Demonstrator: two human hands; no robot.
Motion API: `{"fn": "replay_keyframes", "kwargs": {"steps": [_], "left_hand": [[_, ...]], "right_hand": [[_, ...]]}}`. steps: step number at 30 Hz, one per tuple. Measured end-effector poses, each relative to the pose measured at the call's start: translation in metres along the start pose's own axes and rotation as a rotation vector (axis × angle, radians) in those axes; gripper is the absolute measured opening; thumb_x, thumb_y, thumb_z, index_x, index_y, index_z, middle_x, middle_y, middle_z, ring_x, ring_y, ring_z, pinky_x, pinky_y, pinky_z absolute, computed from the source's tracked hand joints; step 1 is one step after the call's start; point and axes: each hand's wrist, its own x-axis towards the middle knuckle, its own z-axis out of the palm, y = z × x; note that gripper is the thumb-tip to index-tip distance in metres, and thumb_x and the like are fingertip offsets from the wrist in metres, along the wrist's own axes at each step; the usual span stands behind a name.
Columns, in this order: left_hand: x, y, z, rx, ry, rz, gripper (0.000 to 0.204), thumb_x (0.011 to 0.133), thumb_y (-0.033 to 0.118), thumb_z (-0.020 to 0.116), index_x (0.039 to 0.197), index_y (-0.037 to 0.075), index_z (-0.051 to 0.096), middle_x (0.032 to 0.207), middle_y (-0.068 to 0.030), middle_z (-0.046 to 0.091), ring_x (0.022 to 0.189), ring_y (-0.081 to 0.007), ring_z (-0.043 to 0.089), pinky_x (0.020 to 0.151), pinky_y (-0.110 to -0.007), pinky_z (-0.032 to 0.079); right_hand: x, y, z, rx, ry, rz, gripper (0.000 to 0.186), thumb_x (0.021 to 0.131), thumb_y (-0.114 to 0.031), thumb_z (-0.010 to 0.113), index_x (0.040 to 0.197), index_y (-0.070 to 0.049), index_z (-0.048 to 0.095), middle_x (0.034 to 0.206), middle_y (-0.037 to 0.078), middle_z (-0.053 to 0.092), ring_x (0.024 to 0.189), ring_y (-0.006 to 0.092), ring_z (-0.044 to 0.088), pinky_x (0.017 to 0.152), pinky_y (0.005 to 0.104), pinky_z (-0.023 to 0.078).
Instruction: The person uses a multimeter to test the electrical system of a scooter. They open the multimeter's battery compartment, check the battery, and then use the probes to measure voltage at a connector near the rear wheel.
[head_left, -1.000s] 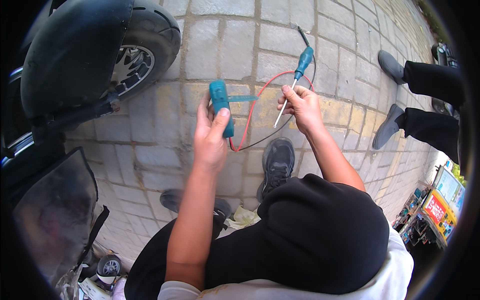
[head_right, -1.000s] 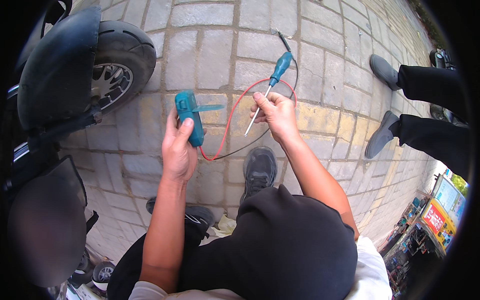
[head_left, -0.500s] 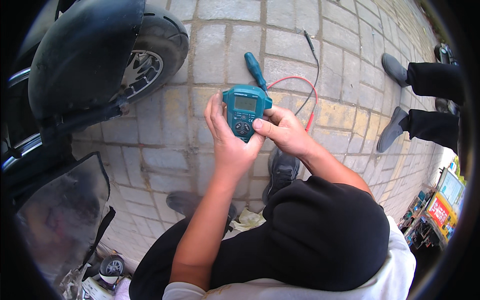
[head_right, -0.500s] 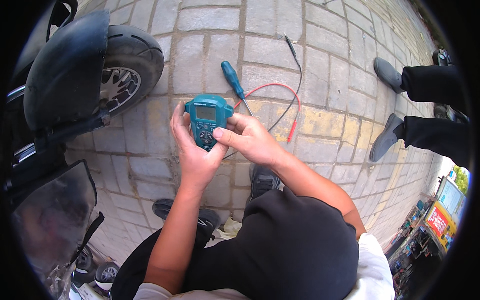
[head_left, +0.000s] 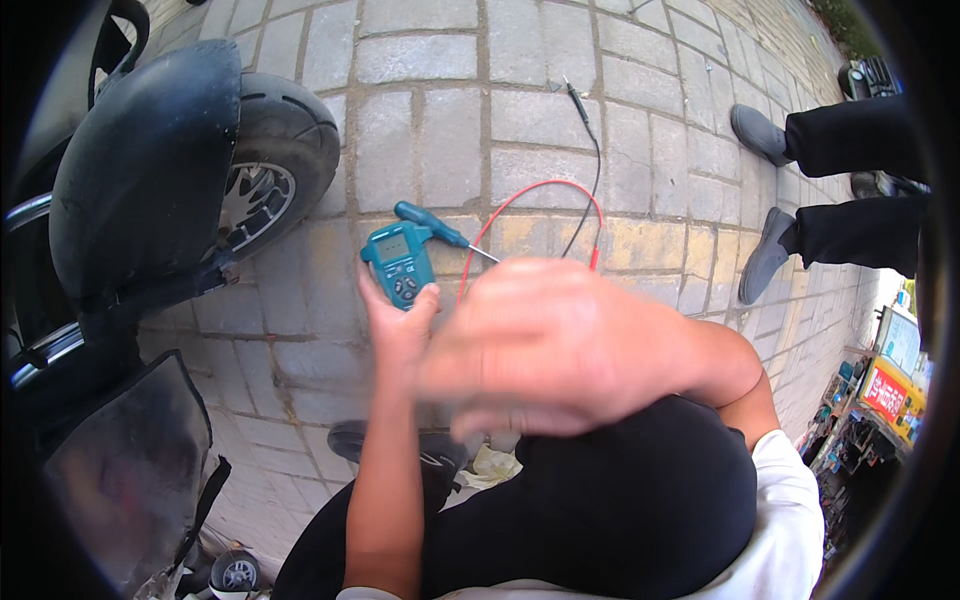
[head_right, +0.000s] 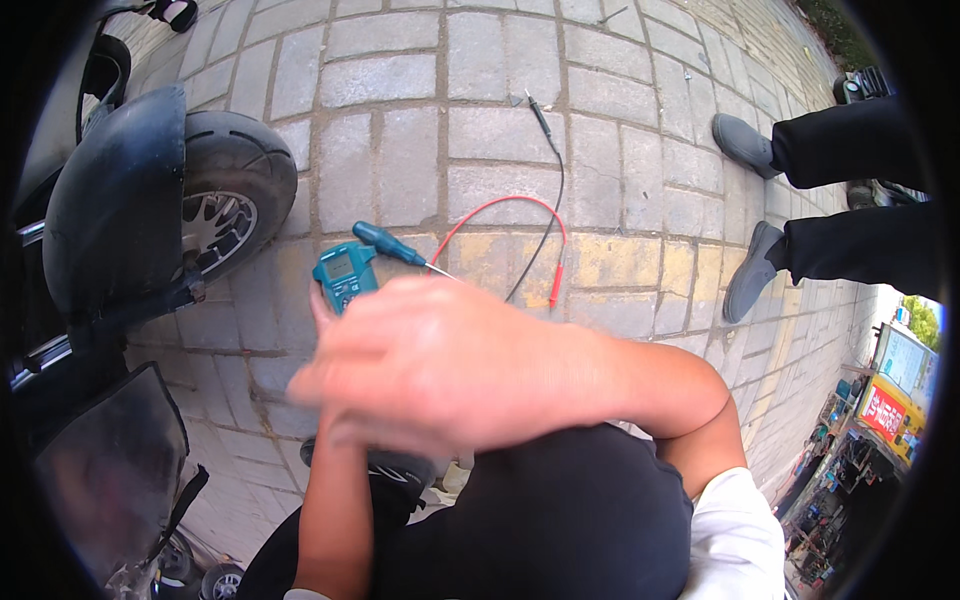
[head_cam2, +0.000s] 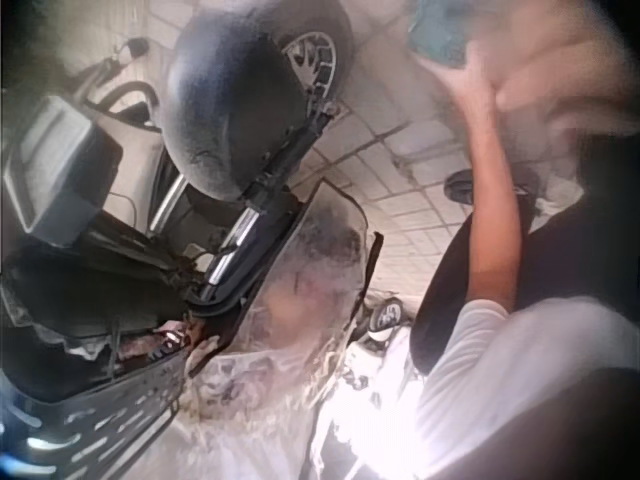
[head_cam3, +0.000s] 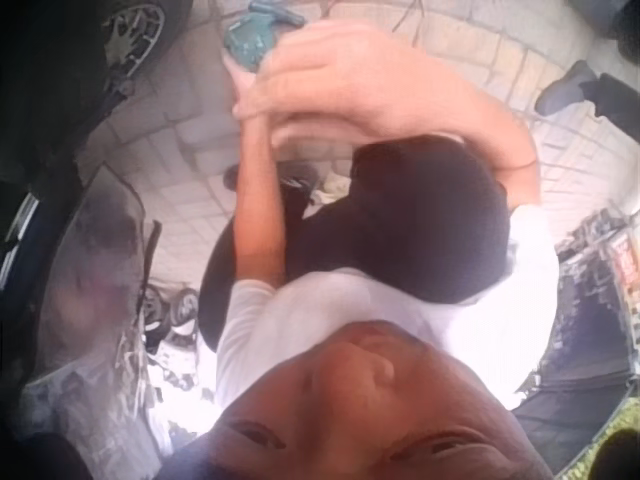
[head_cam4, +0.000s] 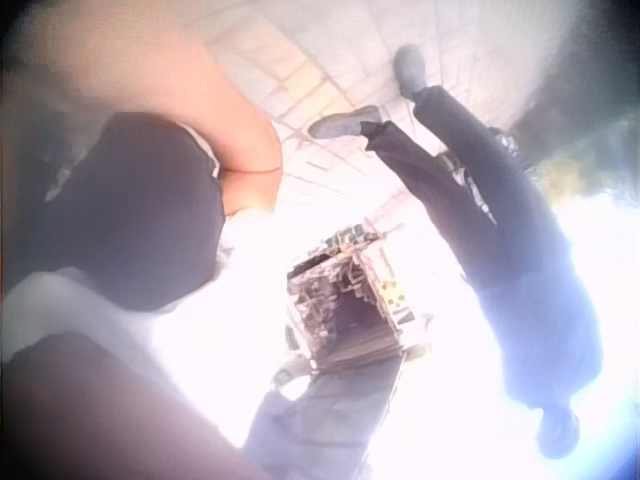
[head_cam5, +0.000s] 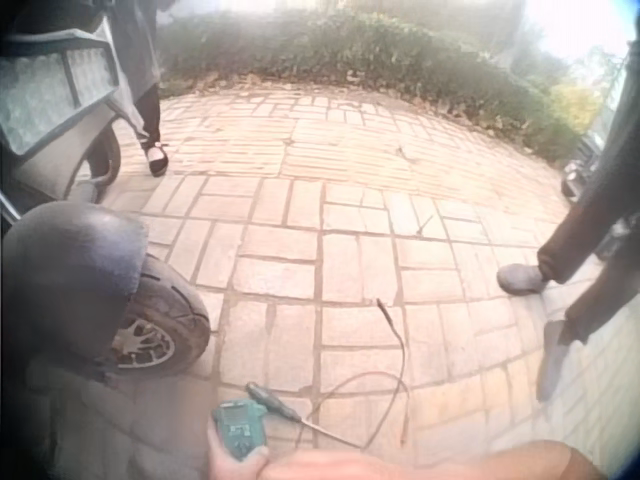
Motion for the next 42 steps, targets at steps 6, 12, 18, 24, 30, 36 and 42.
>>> {"fn": "replay_keyframes", "kwargs": {"steps": [6, 12, 18, 24, 30, 36, 42], "left_hand": [[0.036, -0.029, -0.052, 0.386, 0.166, 0.152, 0.095, 0.073, 0.006, 0.069, 0.151, -0.001, 0.015, 0.138, -0.0186, 0.042, 0.116, -0.0245, 0.051, 0.099, -0.035, 0.043], [0.044, -0.064, -0.086, 0.58, 0.257, 0.253, 0.1, 0.071, 0.01, 0.07, 0.151, -0.001, 0.013, 0.147, -0.0264, 0.033, 0.134, -0.0337, 0.041, 0.109, -0.038, 0.035], [0.046, -0.066, -0.082, 0.886, 0.39, 0.176, 0.097, 0.07, 0.021, 0.074, 0.15, 0.004, 0.022, 0.143, -0.0269, 0.037, 0.131, -0.0413, 0.04, 0.107, -0.047, 0.037], [0.045, -0.061, -0.091, 1.107, 0.445, 0.253, 0.092, 0.069, 0.03, 0.077, 0.147, 0.011, 0.032, 0.139, -0.0212, 0.042, 0.13, -0.0392, 0.041, 0.103, -0.053, 0.039], [0.027, -0.02, -0.05, 1.117, 0.362, 0.461, 0.067, 0.076, 0.022, 0.073, 0.136, 0.004, 0.047, 0.133, -0.0196, 0.049, 0.124, -0.0375, 0.046, 0.1, -0.05, 0.04], [-0.095, 0.195, 0.031, 1.166, -0.511, 0.842, 0.027, 0.072, 0.0, 0.064, 0.099, 0.002, 0.068, 0.094, -0.0113, 0.067, 0.083, -0.0292, 0.063, 0.075, -0.038, 0.049], [-0.165, 0.268, 0.065, 1.294, -0.659, 1.22, 0.015, 0.066, 0.021, 0.067, 0.077, 0.011, 0.066, 0.072, 0.0027, 0.053, 0.076, -0.0179, 0.051, 0.062, -0.035, 0.038]], "right_hand": [[0.023, -0.068, -0.013, 0.095, -0.025, -0.584, 0.022, 0.091, -0.02, 0.053, 0.1, -0.003, 0.066, 0.091, 0.008, 0.06, 0.076, 0.0178, 0.056, 0.064, 0.0338, 0.046], [-0.081, 0.026, -0.037, -0.045, 0.177, 0.3, 0.016, 0.084, -0.001, 0.063, 0.098, -0.005, 0.07, 0.093, 0.011, 0.066, 0.079, 0.0296, 0.063, 0.067, 0.0377, 0.05], [-0.207, 0.159, 0.015, -0.712, -0.148, 0.662, 0.023, 0.076, -0.008, 0.064, 0.098, -0.014, 0.07, 0.108, 0.006, 0.058, 0.107, 0.0271, 0.052, 0.09, 0.0397, 0.04], [-0.202, 0.168, -0.011, -0.68, -0.141, 0.49, 0.014, 0.08, -0.016, 0.066, 0.094, -0.013, 0.067, 0.111, 0.007, 0.058, 0.113, 0.0271, 0.05, 0.096, 0.0413, 0.036], [-0.117, 0.226, -0.051, -0.313, 0.83, 0.948, 0.028, 0.09, -0.022, 0.066, 0.103, 0.001, 0.057, 0.104, 0.022, 0.063, 0.099, 0.0356, 0.061, 0.085, 0.0431, 0.048], [-0.097, 0.299, -0.068, -0.565, 0.586, 1.349, 0.036, 0.081, -0.03, 0.074, 0.105, -0.004, 0.065, 0.106, 0.02, 0.068, 0.102, 0.0387, 0.064, 0.085, 0.049, 0.051], [-0.053, 0.225, -0.065, -0.528, 0.558, 1.001, 0.03, 0.08, -0.021, 0.061, 0.101, -0.001, 0.068, 0.092, 0.023, 0.069, 0.089, 0.0391, 0.066, 0.079, 0.0465, 0.051]]}}
